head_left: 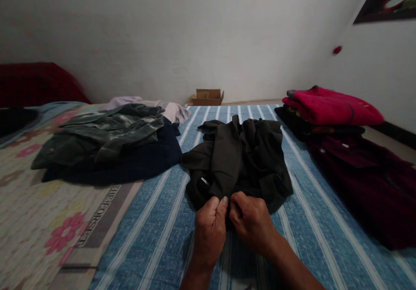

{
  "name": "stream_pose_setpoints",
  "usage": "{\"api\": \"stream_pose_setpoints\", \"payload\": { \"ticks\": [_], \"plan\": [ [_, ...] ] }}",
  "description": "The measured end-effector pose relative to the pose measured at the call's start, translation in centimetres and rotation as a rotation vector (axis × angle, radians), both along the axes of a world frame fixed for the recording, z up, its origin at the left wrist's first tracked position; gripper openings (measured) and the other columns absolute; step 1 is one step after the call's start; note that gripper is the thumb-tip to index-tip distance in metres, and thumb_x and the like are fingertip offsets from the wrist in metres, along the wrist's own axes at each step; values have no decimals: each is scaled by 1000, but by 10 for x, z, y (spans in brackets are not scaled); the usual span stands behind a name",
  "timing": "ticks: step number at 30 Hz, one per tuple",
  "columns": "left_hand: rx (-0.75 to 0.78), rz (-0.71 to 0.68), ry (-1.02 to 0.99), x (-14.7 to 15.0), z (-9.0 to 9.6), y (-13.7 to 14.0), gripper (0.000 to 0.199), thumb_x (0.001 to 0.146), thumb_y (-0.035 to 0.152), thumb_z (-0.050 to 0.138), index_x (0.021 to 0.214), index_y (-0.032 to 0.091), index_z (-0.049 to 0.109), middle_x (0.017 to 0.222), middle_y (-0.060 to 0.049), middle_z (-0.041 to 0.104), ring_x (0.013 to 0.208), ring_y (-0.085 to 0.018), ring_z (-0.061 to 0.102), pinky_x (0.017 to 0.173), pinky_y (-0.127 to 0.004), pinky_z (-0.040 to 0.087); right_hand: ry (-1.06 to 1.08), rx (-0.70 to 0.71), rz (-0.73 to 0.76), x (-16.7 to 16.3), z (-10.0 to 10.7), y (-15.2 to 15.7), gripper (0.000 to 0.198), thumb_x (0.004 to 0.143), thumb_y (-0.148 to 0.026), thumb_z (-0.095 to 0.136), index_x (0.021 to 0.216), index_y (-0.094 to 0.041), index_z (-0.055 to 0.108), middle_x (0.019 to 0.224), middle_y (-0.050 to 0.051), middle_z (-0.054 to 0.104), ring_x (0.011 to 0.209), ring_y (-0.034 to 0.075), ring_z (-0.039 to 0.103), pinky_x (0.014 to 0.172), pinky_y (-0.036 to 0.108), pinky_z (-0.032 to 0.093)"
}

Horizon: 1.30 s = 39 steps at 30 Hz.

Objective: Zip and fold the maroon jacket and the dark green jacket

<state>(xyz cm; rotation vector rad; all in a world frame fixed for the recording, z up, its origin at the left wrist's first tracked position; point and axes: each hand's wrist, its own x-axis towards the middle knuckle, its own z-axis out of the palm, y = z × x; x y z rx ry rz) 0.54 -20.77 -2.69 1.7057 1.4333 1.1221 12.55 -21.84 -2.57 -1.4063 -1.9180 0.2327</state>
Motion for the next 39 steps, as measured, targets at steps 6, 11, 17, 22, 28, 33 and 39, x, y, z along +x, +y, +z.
{"api": "stream_pose_setpoints", "payload": {
  "ticks": [6, 11, 17, 22, 28, 33, 39],
  "plan": [
    [52, 11, 61, 2, 0, 0, 30, 84, 28, 43, 55, 19, 39, 51, 5, 42, 48, -8, 39, 48, -19, 33, 4, -3, 0, 1, -3, 1, 18, 84, -18, 37, 68, -19, 46, 55, -2, 50, 48, 9, 47, 51, 20, 29],
    [91, 55, 98, 3, -1, -1, 31, 83, 27, 44, 53, 20, 39, 50, 5, 43, 49, -9, 40, 48, -20, 32, -17, 38, -26, 0, -5, 2, 19, 84, -18, 37, 69, -18, 48, 54, -1, 51, 49, 10, 50, 50, 21, 30],
    [97, 75, 74, 3, 0, -2, 32, 82, 28, 45, 53, 19, 38, 50, 5, 40, 48, -8, 38, 48, -19, 31, -6, 56, -35, -1, -1, 2, 17, 84, -18, 39, 69, -18, 49, 55, -1, 52, 49, 10, 50, 51, 20, 30],
    [100, 75, 72, 4, 2, -2, 32, 82, 28, 45, 52, 19, 39, 49, 5, 40, 47, -8, 38, 48, -19, 31, 19, 49, -56, -2, -3, 1, 18, 84, -19, 38, 67, -19, 46, 54, -2, 49, 47, 9, 47, 50, 21, 29],
    [41, 71, 19, 5, 2, -4, 32, 82, 29, 45, 53, 19, 39, 49, 6, 37, 47, -8, 37, 47, -19, 30, 29, 47, -69, -2, -3, 1, 17, 83, -19, 39, 68, -19, 47, 55, -2, 48, 49, 10, 49, 51, 22, 29],
    [-95, 53, -140, 6, -1, -4, 32, 82, 34, 46, 55, 19, 38, 51, 7, 34, 48, -8, 34, 46, -18, 30, 68, 31, -74, -2, 1, 0, 18, 83, -20, 38, 68, -18, 48, 54, -2, 47, 48, 11, 48, 50, 22, 31],
    [-224, 61, -288, 6, 4, -5, 32, 80, 36, 50, 55, 19, 38, 49, 7, 35, 46, -8, 34, 44, -18, 30, 124, -5, -62, -2, 1, -1, 16, 82, -20, 39, 69, -18, 48, 55, -1, 48, 49, 11, 50, 51, 21, 32]
  ]
}}
